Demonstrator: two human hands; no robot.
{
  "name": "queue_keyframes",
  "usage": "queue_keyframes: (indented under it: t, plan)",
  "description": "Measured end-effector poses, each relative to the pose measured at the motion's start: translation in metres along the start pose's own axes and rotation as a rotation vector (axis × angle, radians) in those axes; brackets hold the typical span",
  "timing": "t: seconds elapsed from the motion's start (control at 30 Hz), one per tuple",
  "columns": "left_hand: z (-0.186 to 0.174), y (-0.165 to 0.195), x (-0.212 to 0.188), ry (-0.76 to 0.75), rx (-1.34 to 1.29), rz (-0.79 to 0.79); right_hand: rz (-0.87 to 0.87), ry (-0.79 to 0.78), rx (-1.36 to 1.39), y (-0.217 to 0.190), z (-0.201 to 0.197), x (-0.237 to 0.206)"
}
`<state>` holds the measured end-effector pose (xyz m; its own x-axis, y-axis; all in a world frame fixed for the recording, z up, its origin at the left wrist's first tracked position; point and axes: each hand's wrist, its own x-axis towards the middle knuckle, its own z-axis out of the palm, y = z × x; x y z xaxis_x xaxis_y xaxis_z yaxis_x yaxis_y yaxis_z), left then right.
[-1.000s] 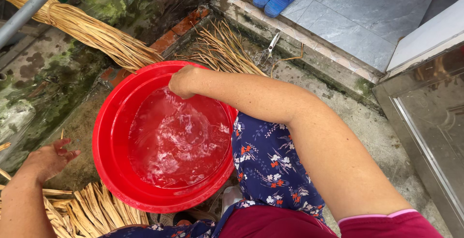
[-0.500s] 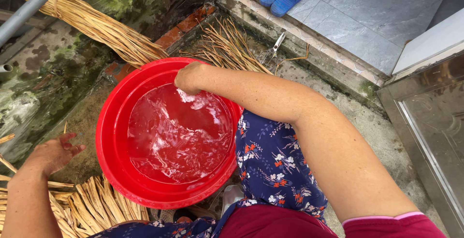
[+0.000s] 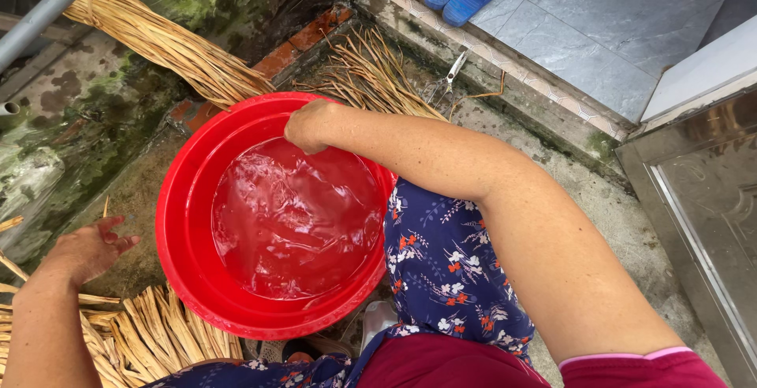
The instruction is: The person repeatedly picks up bundles of dry sticks from the floor, submerges them in a red basin of water, and rubs them with both hands. They then place the wet sticks back on the floor and repeat the process with new bundles.
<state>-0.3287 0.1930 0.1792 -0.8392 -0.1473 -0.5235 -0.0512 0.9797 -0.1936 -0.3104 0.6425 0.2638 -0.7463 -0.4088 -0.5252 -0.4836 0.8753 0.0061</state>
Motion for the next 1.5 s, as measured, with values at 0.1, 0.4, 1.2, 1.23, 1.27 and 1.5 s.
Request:
queue_keyframes:
  t: [0.1, 0.4, 1.2, 1.23, 1.27, 1.5]
  plan:
    - [0.0, 0.001, -0.002, 0.002, -0.017, -0.005, 0.0, -0.004, -0.013, 0.0, 0.0, 0.0]
    - [0.001, 0.0, -0.002, 0.0, -0.012, 0.031, -0.009, 0.011, -0.005, 0.002, 0.005, 0.005]
    - [-0.001, -0.001, 0.007, 0.012, 0.019, 0.074, 0.016, -0.041, -0.021, 0.003, 0.002, 0.002]
    - [-0.001, -0.001, 0.006, 0.009, 0.008, 0.068, 0.017, -0.031, -0.026, 0.004, 0.003, 0.002]
    - [-0.002, 0.0, 0.006, 0.006, -0.003, 0.062, 0.018, -0.02, -0.032, 0.004, 0.003, 0.002]
    - [-0.004, 0.002, 0.006, 0.0, -0.012, 0.061, 0.013, -0.009, -0.021, 0.007, 0.005, 0.002]
